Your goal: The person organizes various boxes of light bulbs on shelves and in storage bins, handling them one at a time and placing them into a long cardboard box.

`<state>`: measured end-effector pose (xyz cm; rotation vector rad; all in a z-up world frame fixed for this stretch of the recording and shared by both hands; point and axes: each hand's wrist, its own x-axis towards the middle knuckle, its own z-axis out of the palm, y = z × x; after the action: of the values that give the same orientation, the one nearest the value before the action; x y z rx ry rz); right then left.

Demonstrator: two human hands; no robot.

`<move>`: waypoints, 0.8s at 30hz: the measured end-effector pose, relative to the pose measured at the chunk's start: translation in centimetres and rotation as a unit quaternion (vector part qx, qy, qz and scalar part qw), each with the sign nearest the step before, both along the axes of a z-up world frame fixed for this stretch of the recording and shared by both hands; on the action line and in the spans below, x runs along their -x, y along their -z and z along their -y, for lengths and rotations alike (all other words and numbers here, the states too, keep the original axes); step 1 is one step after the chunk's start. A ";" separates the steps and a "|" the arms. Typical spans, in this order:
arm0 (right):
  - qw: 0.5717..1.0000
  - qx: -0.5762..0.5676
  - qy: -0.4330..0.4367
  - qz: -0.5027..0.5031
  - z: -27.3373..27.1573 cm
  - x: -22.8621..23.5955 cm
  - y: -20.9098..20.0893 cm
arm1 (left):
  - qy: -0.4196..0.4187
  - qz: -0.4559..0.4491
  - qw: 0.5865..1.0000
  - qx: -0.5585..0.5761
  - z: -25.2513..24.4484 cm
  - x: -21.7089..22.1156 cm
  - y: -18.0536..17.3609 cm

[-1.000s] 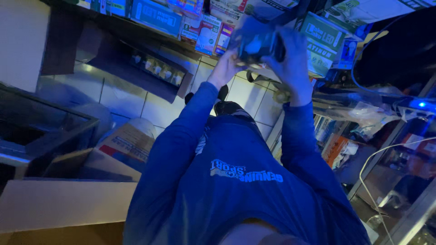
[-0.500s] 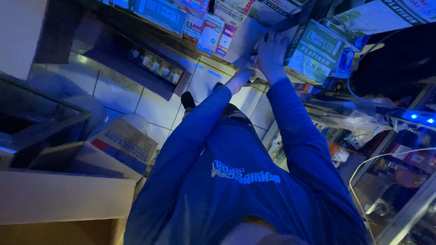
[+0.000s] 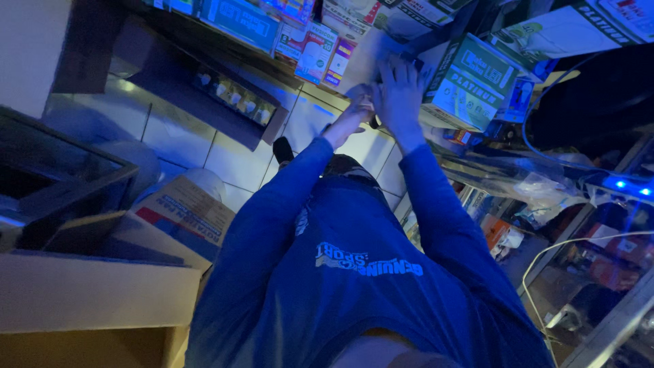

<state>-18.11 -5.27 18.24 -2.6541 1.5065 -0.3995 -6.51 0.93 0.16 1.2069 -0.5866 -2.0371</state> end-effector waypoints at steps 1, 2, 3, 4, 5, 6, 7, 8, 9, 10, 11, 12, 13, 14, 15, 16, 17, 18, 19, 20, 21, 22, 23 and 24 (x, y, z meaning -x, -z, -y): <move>0.999 -0.019 -0.003 0.026 -1.1 -0.4 -0.4 | -0.019 -0.004 1.000 -0.010 -0.9 -1.0 0.2; 0.998 -0.037 -0.006 0.053 -2.1 -0.6 -0.5 | -0.037 -0.007 0.999 -0.020 -1.7 -1.9 0.4; 0.995 -0.056 -0.008 0.079 -2.6 -0.9 0.0 | -0.062 -0.011 0.998 -0.022 -2.4 -2.9 0.7; 0.990 -0.077 -0.013 0.115 -2.9 -1.3 1.0 | -0.087 -0.015 0.996 -0.023 -3.0 -3.9 0.9; 0.984 -0.096 -0.017 0.149 -3.2 -1.7 2.4 | -0.112 -0.020 0.993 -0.023 -3.3 -4.9 1.0; 0.976 -0.116 -0.022 0.184 -3.6 -2.1 4.1 | -0.148 -0.005 0.988 -0.032 -3.7 -5.8 1.0; 0.955 -0.159 -0.009 0.249 -3.6 -2.7 6.2 | -0.183 0.008 0.982 -0.041 -4.2 -6.6 0.9; 0.928 -0.202 0.003 0.312 -3.2 -3.6 8.5 | -0.217 0.022 0.975 -0.050 -4.5 -7.5 0.7; 0.895 -0.244 0.016 0.373 -3.0 -4.3 10.6 | -0.240 0.036 0.968 -0.062 -4.3 -8.4 0.2; 0.880 -0.254 0.025 0.400 -3.0 -5.1 12.1 | -0.263 0.050 0.961 -0.073 -3.9 -9.3 -0.3; 0.865 -0.263 0.032 0.426 -2.8 -6.0 12.9 | -0.286 0.064 0.952 -0.084 -3.3 -10.1 -0.9; 0.849 -0.272 0.040 0.452 -2.8 -6.8 13.6 | -0.288 0.081 0.951 -0.081 -2.6 -10.7 -1.5; 0.810 -0.350 0.087 0.462 -2.8 -7.2 14.0 | -0.290 0.096 0.949 -0.080 -1.8 -11.1 -2.2; 0.764 -0.425 0.133 0.467 -2.5 -7.6 14.2 | -0.291 0.112 0.947 -0.079 -1.3 -11.3 -2.6; 0.710 -0.496 0.179 0.467 -2.5 -7.8 14.3 | -0.301 0.111 0.944 -0.076 -0.6 -11.2 -2.5; 0.707 -0.502 0.176 0.465 -2.6 -8.3 14.4 | -0.310 0.110 0.942 -0.073 0.7 -11.1 -1.8; 0.704 -0.509 0.173 0.464 -2.6 -8.9 14.4 | -0.319 0.108 0.939 -0.070 1.6 -11.1 -1.0; 0.701 -0.515 0.170 0.462 -2.7 -9.2 14.4 | -0.343 0.104 0.932 -0.057 2.2 -10.9 -0.3; 0.701 -0.517 0.170 0.461 -2.8 -9.5 14.4 | -0.365 0.102 0.924 -0.042 2.7 -10.8 0.3; 0.700 -0.519 0.170 0.460 -2.9 -9.7 14.4 | -0.387 0.099 0.916 -0.027 2.7 -10.7 0.9; 0.699 -0.519 0.171 0.462 -3.0 -9.8 14.3 | -0.386 0.076 0.919 -0.023 2.5 -10.8 1.4; 0.705 -0.515 0.171 0.456 -3.1 -9.7 14.2 | -0.384 0.053 0.922 -0.020 2.1 -10.9 1.7; 0.712 -0.510 0.172 0.450 -3.2 -9.4 14.0 | -0.382 0.030 0.924 -0.016 1.7 -11.0 1.7; 0.719 -0.506 0.173 0.444 -3.4 -9.0 13.7 | -0.381 0.009 0.924 -0.025 1.0 -11.1 1.6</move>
<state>-9.07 -1.89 4.49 -1.0462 1.2523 -0.5315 4.61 -0.09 -1.42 1.2282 -0.0348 -1.3772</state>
